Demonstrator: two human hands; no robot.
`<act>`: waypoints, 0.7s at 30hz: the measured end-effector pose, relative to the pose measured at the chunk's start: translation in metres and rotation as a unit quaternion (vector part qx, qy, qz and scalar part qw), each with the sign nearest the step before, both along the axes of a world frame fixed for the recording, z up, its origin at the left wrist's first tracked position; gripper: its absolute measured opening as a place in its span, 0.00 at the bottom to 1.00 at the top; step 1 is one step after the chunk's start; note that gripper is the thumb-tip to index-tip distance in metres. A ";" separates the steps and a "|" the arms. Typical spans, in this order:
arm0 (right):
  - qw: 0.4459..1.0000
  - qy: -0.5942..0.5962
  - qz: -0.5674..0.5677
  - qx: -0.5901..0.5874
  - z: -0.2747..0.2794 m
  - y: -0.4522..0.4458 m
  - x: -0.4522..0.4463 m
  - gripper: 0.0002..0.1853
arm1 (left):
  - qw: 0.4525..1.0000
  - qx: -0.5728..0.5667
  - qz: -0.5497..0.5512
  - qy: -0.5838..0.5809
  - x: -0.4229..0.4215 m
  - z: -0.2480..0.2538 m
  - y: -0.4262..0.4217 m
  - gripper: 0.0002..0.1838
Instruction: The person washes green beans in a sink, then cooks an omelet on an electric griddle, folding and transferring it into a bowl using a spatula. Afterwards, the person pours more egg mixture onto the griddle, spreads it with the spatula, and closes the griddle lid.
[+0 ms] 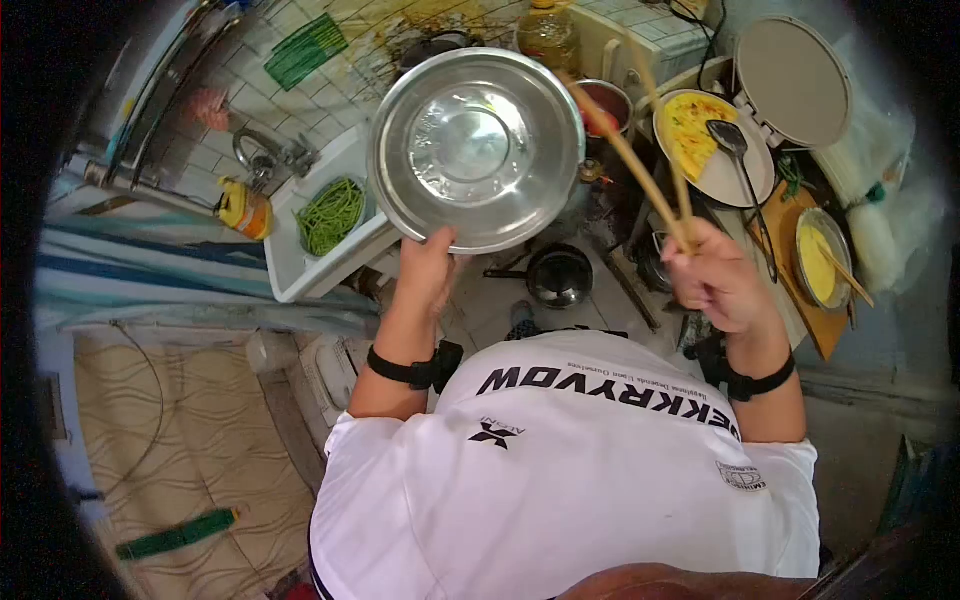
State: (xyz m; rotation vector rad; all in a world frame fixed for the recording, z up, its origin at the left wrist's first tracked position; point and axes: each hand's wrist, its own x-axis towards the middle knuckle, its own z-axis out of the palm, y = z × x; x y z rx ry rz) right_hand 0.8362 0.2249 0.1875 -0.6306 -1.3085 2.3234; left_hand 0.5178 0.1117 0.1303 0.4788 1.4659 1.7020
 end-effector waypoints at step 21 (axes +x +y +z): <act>0.886 -0.083 -0.406 0.210 -0.015 -0.008 0.022 0.14 | 0.677 0.130 0.280 0.668 -0.193 -0.008 -0.085 0.44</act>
